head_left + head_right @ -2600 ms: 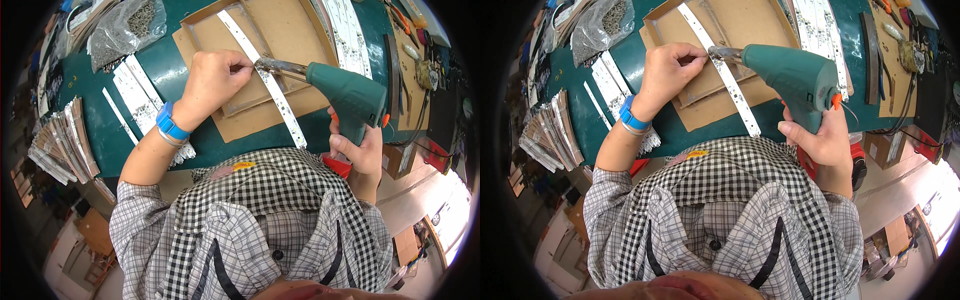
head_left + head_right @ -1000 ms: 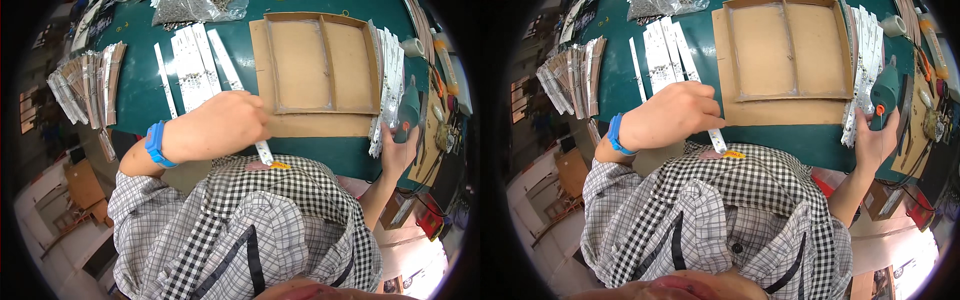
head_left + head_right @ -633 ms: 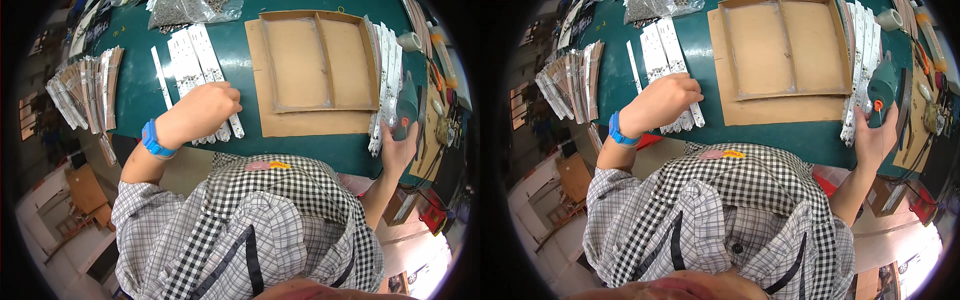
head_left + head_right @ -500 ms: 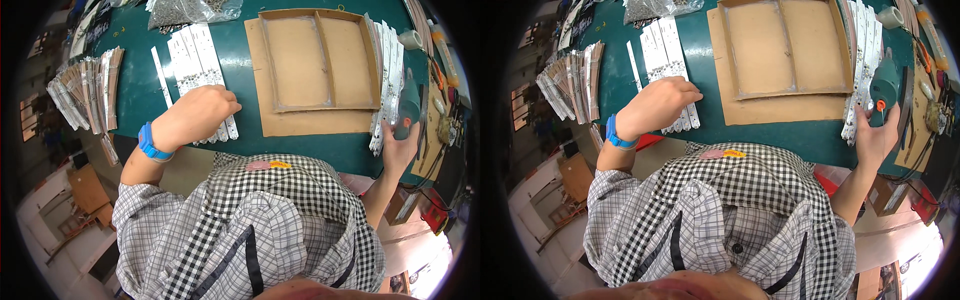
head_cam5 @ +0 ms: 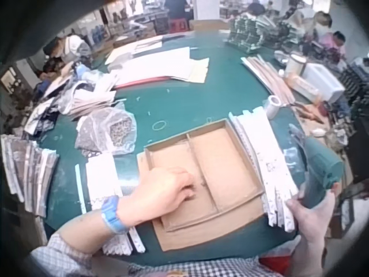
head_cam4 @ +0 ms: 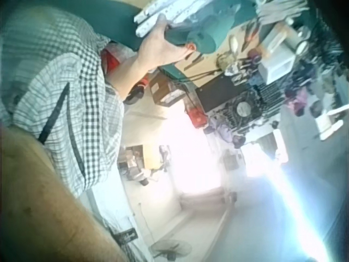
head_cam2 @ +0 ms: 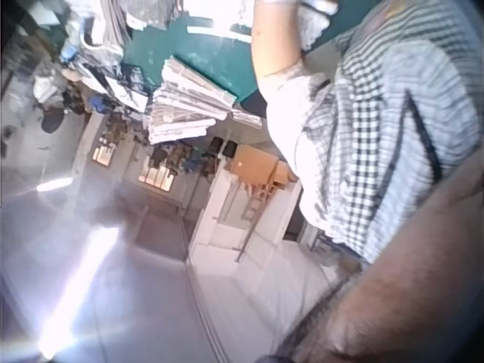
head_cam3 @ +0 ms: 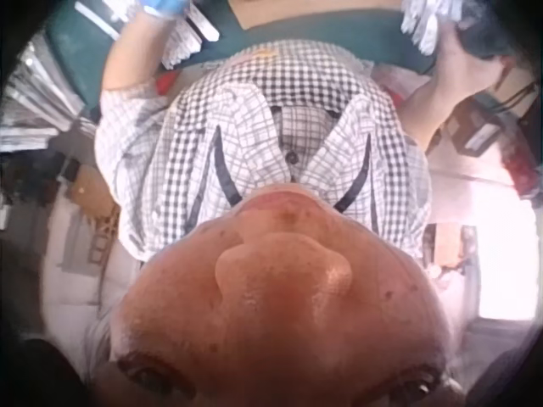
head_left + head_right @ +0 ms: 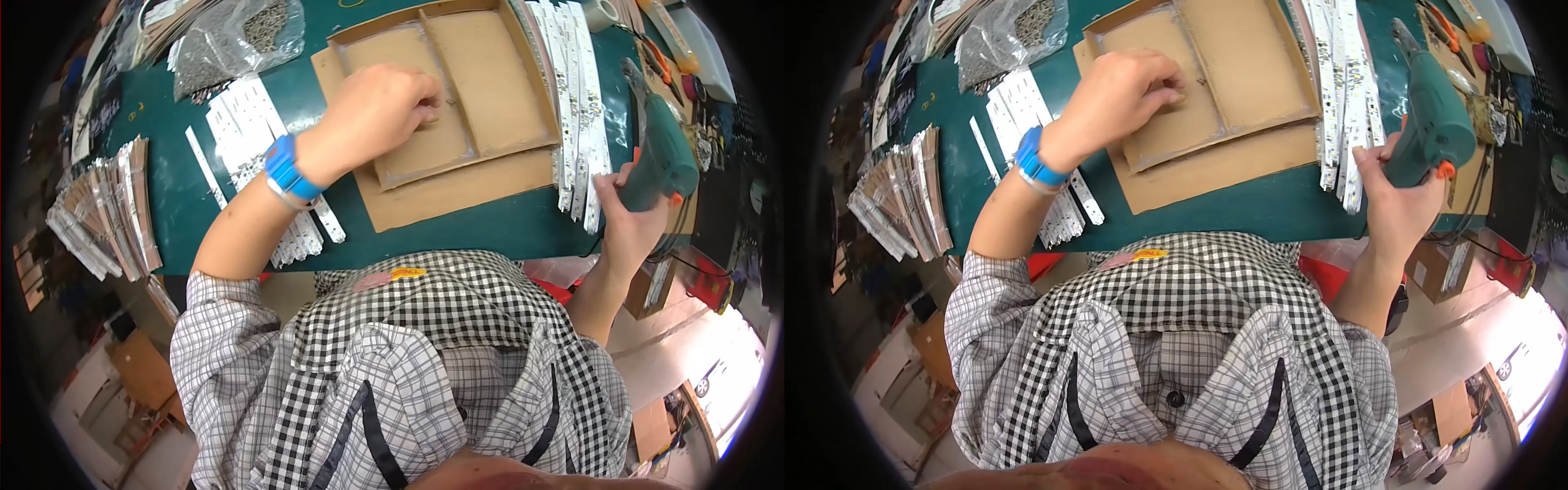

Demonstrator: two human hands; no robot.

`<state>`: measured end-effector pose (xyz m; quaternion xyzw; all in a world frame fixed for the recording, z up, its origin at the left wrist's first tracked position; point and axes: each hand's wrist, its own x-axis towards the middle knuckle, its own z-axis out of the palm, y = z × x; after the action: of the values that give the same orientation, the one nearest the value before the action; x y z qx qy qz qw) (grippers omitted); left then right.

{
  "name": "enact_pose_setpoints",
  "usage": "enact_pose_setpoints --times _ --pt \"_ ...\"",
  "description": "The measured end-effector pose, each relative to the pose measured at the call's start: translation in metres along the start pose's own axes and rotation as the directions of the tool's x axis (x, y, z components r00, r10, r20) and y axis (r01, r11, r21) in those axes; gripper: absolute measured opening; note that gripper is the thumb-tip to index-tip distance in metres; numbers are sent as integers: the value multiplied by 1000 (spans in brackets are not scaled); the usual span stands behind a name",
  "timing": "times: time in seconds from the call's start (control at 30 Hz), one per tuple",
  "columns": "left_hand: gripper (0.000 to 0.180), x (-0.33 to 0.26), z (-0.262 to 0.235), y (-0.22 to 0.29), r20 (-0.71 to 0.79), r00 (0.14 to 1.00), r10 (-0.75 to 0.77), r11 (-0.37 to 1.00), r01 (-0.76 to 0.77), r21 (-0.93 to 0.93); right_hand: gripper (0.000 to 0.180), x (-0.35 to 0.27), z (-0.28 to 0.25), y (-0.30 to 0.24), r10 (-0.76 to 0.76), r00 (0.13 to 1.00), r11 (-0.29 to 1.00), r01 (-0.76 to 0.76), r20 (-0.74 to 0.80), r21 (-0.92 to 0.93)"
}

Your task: The recorder is gluing small components and rubber bands onto LED light strips using a glue gun.

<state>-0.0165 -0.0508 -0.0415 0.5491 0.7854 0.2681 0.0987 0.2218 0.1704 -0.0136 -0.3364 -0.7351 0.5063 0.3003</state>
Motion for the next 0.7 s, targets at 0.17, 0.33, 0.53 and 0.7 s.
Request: enact_pose_setpoints --times 0.17,0.33,0.53,0.7 --pt "13 21 28 -8 -38 995 -95 984 88 -158 64 -19 -6 -15 -7 997 977 -10 78 215" --pt "11 21 22 -4 37 993 -110 993 112 -39 70 -28 8 -21 7 984 939 -68 179 337" --pt "9 -10 -6 -8 -82 980 -183 983 183 -18 57 -41 28 -23 154 928 934 -249 340 258" --pt "14 -38 -30 -9 32 879 -475 692 396 -604 35 -49 50 -18 214 886 971 -238 411 7"
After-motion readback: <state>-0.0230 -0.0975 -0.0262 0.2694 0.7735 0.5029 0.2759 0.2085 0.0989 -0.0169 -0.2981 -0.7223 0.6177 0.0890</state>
